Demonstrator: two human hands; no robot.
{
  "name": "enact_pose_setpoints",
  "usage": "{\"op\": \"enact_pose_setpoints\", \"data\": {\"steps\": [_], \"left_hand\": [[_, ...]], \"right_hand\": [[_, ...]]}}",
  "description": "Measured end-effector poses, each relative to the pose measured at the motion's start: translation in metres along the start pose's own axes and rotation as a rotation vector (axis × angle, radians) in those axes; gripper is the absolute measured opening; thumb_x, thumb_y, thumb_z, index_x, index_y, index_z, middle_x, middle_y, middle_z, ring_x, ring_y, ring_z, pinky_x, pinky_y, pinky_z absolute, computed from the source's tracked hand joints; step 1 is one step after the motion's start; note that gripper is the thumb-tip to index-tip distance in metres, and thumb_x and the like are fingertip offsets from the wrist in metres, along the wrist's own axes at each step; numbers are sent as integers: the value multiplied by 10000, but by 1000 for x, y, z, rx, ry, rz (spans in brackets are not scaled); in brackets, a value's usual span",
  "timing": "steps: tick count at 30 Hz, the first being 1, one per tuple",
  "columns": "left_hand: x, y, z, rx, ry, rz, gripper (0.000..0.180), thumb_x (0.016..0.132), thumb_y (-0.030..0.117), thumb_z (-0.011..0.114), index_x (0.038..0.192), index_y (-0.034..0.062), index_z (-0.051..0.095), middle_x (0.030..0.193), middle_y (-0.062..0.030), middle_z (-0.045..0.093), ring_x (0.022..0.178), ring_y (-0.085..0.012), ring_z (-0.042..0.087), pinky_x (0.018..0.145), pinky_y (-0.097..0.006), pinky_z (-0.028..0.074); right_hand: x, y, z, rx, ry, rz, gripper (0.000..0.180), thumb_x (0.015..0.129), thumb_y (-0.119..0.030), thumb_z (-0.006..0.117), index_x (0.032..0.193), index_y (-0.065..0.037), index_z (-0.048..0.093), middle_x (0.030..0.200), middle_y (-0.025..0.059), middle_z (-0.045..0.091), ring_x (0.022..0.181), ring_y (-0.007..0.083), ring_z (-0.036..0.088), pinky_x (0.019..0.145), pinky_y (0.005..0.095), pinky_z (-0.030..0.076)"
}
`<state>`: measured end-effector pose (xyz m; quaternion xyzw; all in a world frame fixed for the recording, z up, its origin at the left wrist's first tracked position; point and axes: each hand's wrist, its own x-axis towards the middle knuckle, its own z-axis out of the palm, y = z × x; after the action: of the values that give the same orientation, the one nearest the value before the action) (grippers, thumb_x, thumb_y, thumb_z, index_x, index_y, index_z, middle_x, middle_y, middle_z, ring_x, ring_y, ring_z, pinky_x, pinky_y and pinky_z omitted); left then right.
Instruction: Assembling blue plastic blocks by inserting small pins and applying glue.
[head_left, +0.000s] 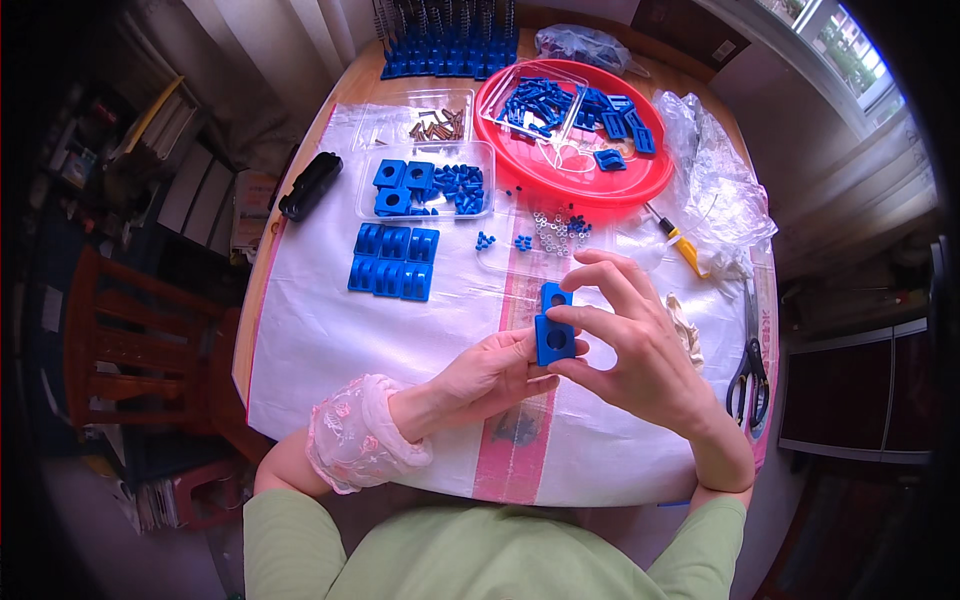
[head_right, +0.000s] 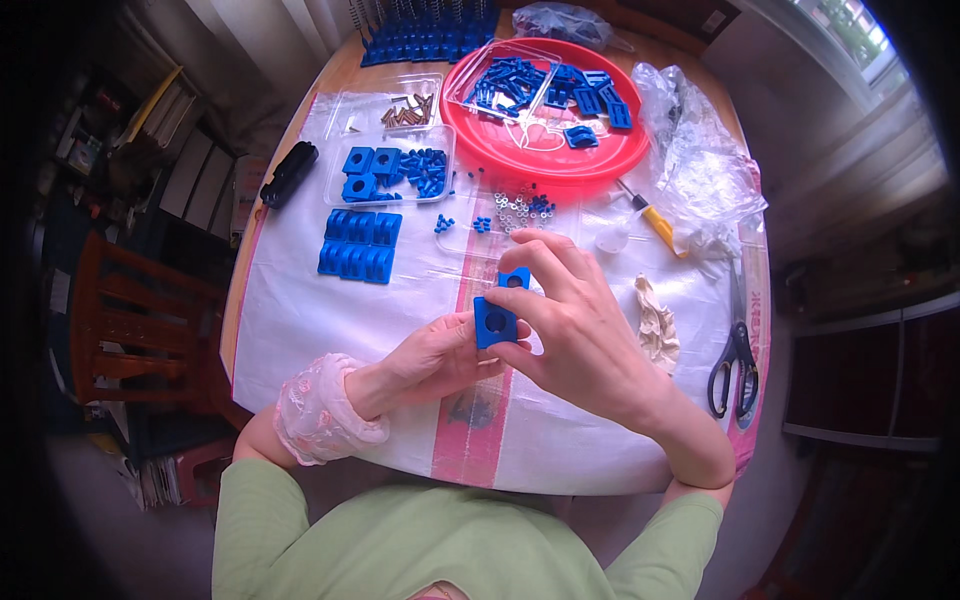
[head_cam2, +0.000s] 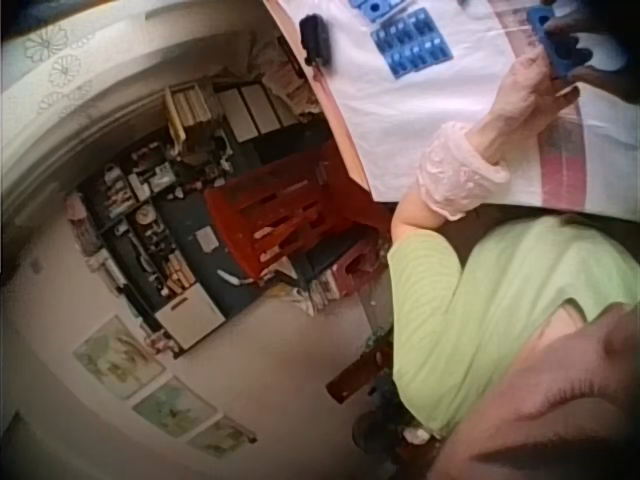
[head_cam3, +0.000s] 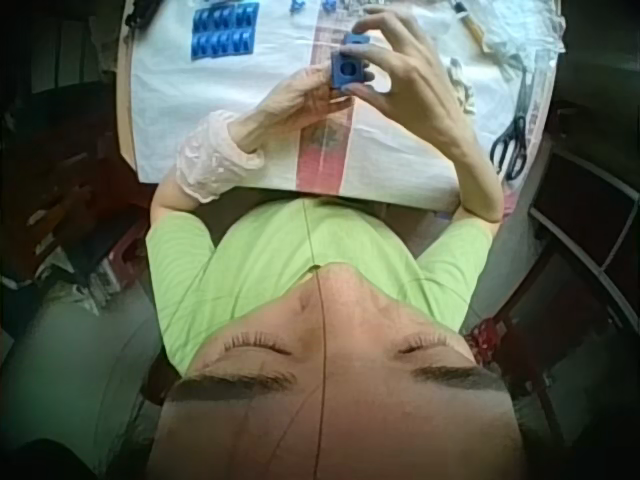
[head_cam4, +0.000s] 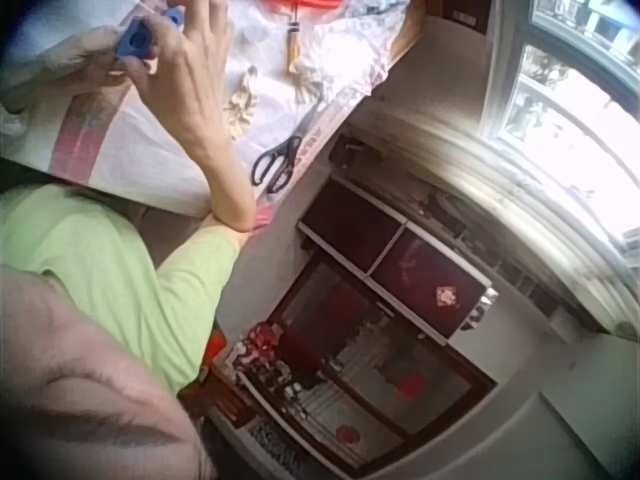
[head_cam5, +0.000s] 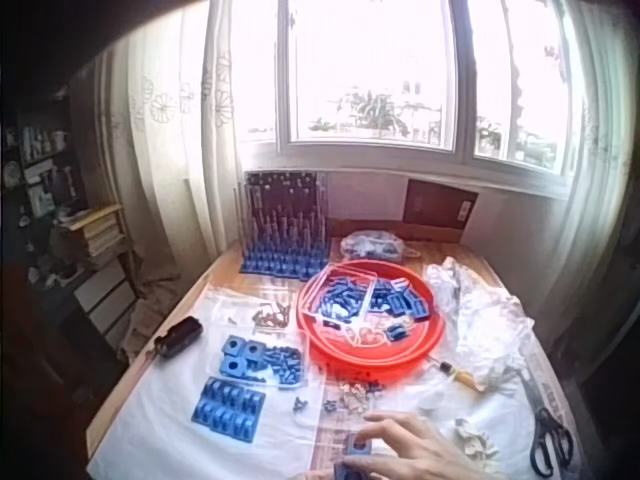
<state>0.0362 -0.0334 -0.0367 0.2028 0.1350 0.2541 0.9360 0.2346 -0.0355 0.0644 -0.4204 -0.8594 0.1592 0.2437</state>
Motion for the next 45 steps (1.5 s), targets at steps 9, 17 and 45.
{"op": "enact_pose_setpoints", "data": {"steps": [9,17,45], "left_hand": [[-1,1,1,27,15,-5,385,1022,333,498,1339,115,517,1295,-11,579,1107,-60,550,926,-262,425],[-1,1,1,38,37,-9,388,1017,353,507,1326,119,523,1281,-4,586,1091,-47,547,907,-255,427],[-1,3,1,39,14,8,399,1002,363,534,1318,119,536,1274,-5,588,1075,-39,540,848,-239,416]], "right_hand": [[0,0,1,4,1,-1,376,647,-102,796,1008,-63,699,1165,106,554,1274,328,450,1014,465,393],[0,0,1,-1,3,-3,376,653,-104,799,1012,-65,695,1167,108,553,1273,329,452,1011,468,392],[0,0,1,-5,25,-14,373,657,-113,793,1013,-70,690,1149,114,566,1258,321,466,1006,464,382]]}}
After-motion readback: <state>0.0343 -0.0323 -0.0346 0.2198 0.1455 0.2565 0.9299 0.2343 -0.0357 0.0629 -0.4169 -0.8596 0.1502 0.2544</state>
